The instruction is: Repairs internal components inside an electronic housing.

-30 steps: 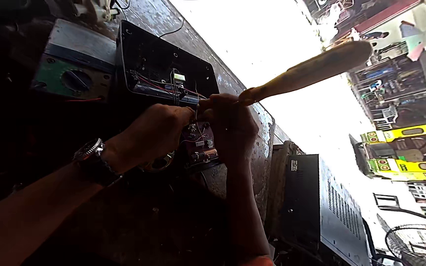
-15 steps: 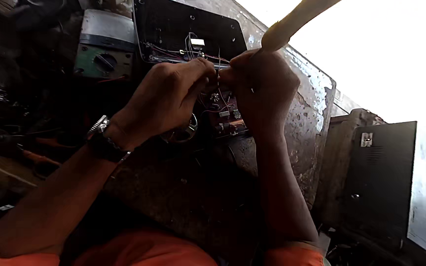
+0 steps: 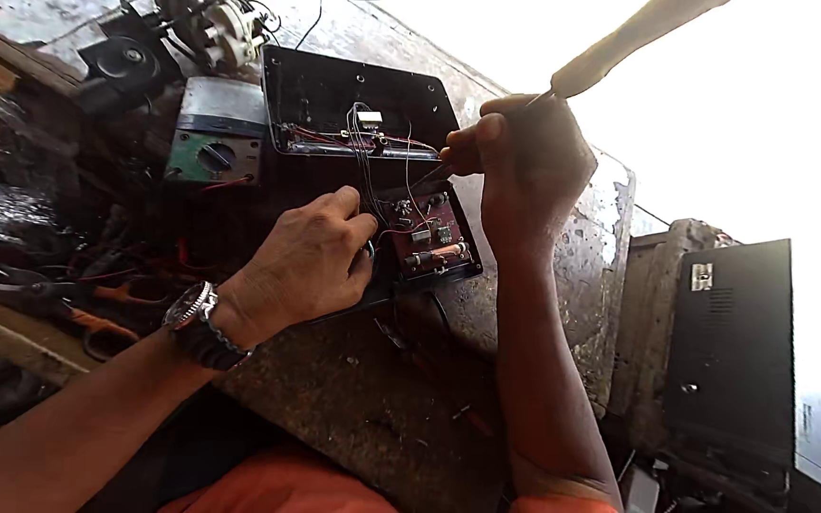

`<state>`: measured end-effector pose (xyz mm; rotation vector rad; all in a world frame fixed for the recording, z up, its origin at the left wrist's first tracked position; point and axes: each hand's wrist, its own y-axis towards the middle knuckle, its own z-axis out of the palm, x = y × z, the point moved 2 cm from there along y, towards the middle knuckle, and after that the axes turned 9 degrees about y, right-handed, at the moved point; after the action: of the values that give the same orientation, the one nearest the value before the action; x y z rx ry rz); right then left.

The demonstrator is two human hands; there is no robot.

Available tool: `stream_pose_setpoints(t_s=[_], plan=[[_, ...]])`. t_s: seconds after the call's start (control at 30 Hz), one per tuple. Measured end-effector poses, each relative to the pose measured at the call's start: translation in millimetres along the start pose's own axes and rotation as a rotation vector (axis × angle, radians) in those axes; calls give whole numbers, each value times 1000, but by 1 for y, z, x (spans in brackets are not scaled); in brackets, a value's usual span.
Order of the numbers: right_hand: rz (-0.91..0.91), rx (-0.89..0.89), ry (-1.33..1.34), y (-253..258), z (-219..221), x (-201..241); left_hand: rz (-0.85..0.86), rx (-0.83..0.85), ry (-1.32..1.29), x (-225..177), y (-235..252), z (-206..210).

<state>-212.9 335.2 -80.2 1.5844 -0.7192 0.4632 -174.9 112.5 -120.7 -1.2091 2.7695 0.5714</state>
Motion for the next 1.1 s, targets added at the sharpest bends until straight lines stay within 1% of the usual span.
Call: stream_pose_setpoints(t_s=[0.1,0.3,0.5,0.67,0.97,1.03,1.1], plan=[[-11,-17,3,1,-2,-1,13,-18,-8,-7,2,3],[-37,-36,8,2,-6,-1,68,18,118,-20,1,2],[-38,-2,29,1,-5,2,45,-5,162,-24,0,5],[-34,14,33,1,-3,0,13,56,169,-22,3,2],[-38,16,24,2,-5,0,65,139,205,-22,8,4],[-32,13,23,2,-6,4,70,135,162,-20,7,2],[-25,10,56,2,-6,8,84,63,18,-15,4,-3]])
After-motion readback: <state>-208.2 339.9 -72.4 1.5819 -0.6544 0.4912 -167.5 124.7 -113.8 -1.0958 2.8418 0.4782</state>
